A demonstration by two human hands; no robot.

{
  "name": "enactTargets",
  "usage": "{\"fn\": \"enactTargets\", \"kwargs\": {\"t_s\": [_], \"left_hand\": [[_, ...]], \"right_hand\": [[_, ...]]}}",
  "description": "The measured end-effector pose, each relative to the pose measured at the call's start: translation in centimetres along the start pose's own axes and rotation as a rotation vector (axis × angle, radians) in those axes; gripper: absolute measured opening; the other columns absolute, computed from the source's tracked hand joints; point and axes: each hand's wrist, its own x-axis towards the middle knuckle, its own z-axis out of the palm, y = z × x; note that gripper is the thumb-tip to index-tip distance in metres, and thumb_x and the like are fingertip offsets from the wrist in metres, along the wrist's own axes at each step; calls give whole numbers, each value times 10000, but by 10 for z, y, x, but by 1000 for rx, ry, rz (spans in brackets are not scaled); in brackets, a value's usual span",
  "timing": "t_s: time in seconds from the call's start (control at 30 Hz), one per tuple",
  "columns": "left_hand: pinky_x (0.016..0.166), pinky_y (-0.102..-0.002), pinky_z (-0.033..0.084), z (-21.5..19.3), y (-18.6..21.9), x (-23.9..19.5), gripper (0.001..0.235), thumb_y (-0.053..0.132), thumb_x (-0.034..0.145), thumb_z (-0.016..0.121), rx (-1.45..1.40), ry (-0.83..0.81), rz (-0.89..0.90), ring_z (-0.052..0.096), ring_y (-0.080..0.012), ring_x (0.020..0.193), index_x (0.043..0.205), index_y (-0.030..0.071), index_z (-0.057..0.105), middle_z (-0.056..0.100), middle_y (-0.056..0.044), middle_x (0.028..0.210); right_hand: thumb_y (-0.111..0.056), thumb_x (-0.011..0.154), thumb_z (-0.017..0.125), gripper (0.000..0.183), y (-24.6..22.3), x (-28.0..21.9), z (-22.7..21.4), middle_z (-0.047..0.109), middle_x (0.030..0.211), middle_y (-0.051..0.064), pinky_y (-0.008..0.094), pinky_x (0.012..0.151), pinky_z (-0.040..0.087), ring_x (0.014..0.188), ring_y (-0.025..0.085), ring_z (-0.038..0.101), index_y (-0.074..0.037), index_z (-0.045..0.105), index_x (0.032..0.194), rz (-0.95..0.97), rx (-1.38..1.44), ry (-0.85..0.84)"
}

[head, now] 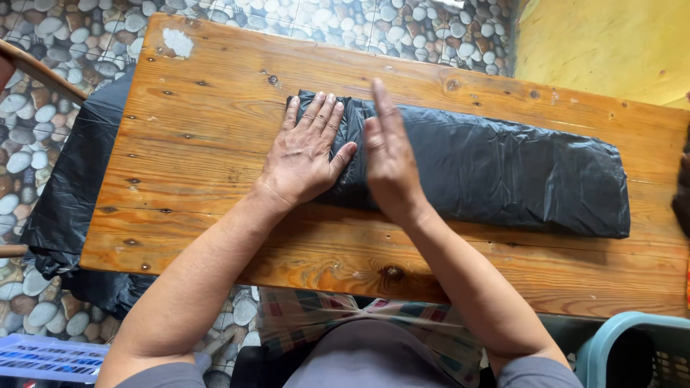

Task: The person zips a small black pouch, places it in a basket, and then wraps a larger item in black plastic on a wooden table. They use a brush to smooth the plastic, fold the edges, and roll the package tightly before placing it in a basket.

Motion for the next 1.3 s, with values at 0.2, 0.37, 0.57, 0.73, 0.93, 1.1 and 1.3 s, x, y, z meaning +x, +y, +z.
{"fn": "enactTargets", "kwargs": {"t_s": [0.2,0.37,0.57,0.73,0.93,1.1,1.3], "left_hand": [[1283,-553,58,-2,2,-1,730,396,976,407,8,-15,27,204,-306,1578,1612,42,352,324,-171,1679],[1283,-570,27,12,-8,3,790,488,971,421,-24,-24,22,187,-308,1583,1614,36,336,292,-188,1688],[1263,-588,133,0,-19,-1,626,238,1064,354,-361,123,1,242,-392,1555,1628,-9,242,299,-246,1668],[1194,-551,330,-13,-30,-15,647,376,1059,496,-317,220,-294,445,-435,1417,1564,-9,372,464,-256,1507],[885,-464,547,-17,-42,-26,751,799,903,550,-239,-45,-528,704,-227,1013,1348,202,650,689,14,960],[798,-533,552,-54,-20,-34,712,699,886,637,-430,-134,-625,728,-372,973,1205,63,653,737,-128,940],[388,-378,612,-81,12,-53,684,415,931,736,-969,-134,-708,730,-313,529,1324,-66,449,715,-235,889]], "right_hand": [[-457,1131,366,662,4,-7,45,189,1702,253,513,1318,92,1587,449,115,-70,221,1648,11,-101,-156],[-492,1128,322,688,5,-5,46,153,1707,257,515,1311,77,1585,451,90,-58,204,1649,70,-62,-169],[-385,1159,334,582,26,-7,48,227,1688,238,503,1311,130,1578,415,168,-67,257,1640,57,26,-96],[-332,1153,403,539,37,-9,57,269,1687,194,483,1307,185,1575,380,228,-99,315,1631,20,-20,-48],[-219,1135,448,494,45,-10,62,335,1659,189,485,1292,245,1555,377,284,-100,375,1608,-35,-39,16],[-195,1125,462,481,47,-11,65,375,1631,208,489,1280,263,1538,398,313,-76,406,1588,-74,-36,63],[-164,1118,474,469,49,-12,68,397,1618,218,489,1276,275,1528,404,332,-65,429,1574,-90,-31,97]]}}
